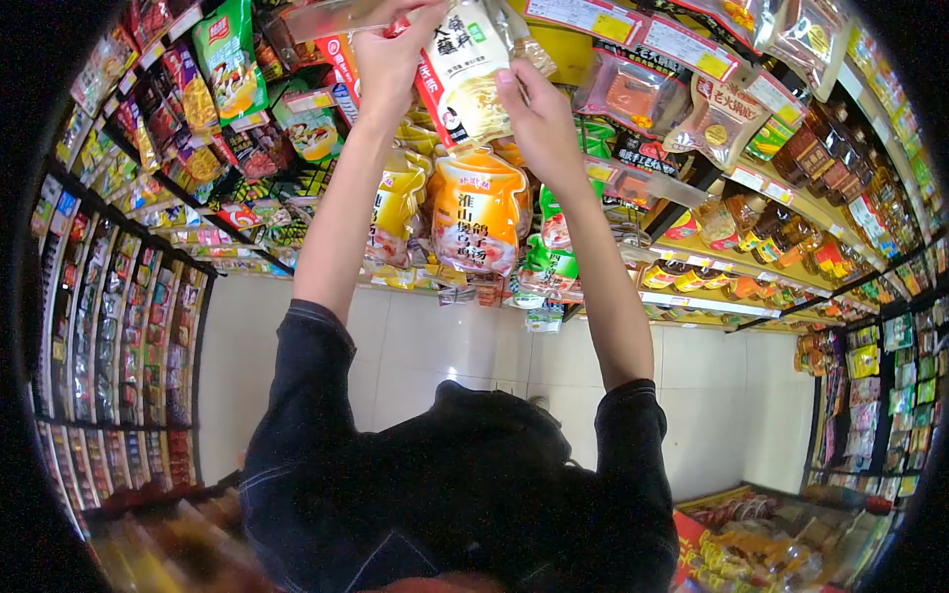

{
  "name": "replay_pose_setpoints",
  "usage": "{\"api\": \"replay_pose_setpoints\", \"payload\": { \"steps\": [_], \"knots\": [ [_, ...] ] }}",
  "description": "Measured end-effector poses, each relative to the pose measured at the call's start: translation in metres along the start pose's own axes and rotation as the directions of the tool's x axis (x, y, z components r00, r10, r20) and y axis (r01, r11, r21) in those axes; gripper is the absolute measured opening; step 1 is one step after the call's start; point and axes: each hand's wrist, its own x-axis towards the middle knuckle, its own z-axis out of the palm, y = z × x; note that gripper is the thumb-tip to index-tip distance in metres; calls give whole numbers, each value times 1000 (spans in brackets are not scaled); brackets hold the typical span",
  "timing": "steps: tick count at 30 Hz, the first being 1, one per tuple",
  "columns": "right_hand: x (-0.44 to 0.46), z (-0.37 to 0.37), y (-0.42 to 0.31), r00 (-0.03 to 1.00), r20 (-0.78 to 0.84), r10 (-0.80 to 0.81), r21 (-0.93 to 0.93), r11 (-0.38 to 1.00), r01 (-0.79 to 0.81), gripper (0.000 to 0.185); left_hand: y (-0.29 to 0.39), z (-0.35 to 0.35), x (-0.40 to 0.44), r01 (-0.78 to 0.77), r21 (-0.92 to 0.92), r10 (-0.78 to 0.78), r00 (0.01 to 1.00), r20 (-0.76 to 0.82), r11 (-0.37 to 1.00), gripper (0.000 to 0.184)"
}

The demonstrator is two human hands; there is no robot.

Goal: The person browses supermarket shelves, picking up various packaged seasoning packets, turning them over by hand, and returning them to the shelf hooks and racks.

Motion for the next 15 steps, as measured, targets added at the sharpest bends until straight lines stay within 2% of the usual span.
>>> {"api": "replay_pose_setpoints", "payload": {
  "steps": [3, 4, 7, 8, 11, 12, 15],
  "knots": [
    [-1, 2, -1, 999, 0, -33, -118, 992, 33, 36, 5, -4, -3, 79, 47, -80, 997, 22, 996, 16],
    [1, 2, -1, 1000, 4, -28, -155, 988, 28, 37, 10, -2, -3, 10, 128, -10, 1000, 1, 992, 17],
    [-2, 6, -17, 992, 11, 129, -82, 988, -127, 35, 0, -6, -3, 105, 105, -109, 994, 31, 989, 18],
    [-2, 6, -14, 993, 2, 122, -139, 983, -121, 34, -2, -6, -5, 41, 203, -49, 998, 39, 978, 19],
    [0, 3, -4, 996, -11, 86, -268, 960, -86, 30, 25, 0, -8, 57, 439, -96, 993, 66, 897, 19],
    [-2, 3, -4, 998, -5, 66, -280, 958, -64, 28, 19, -6, -10, -115, 558, 70, 992, 102, 822, 21],
    [-10, 2, -9, 999, 16, -43, -314, 948, 46, 24, 14, -11, -23, -191, 450, 193, 980, 42, 873, 21]
  ]
}}
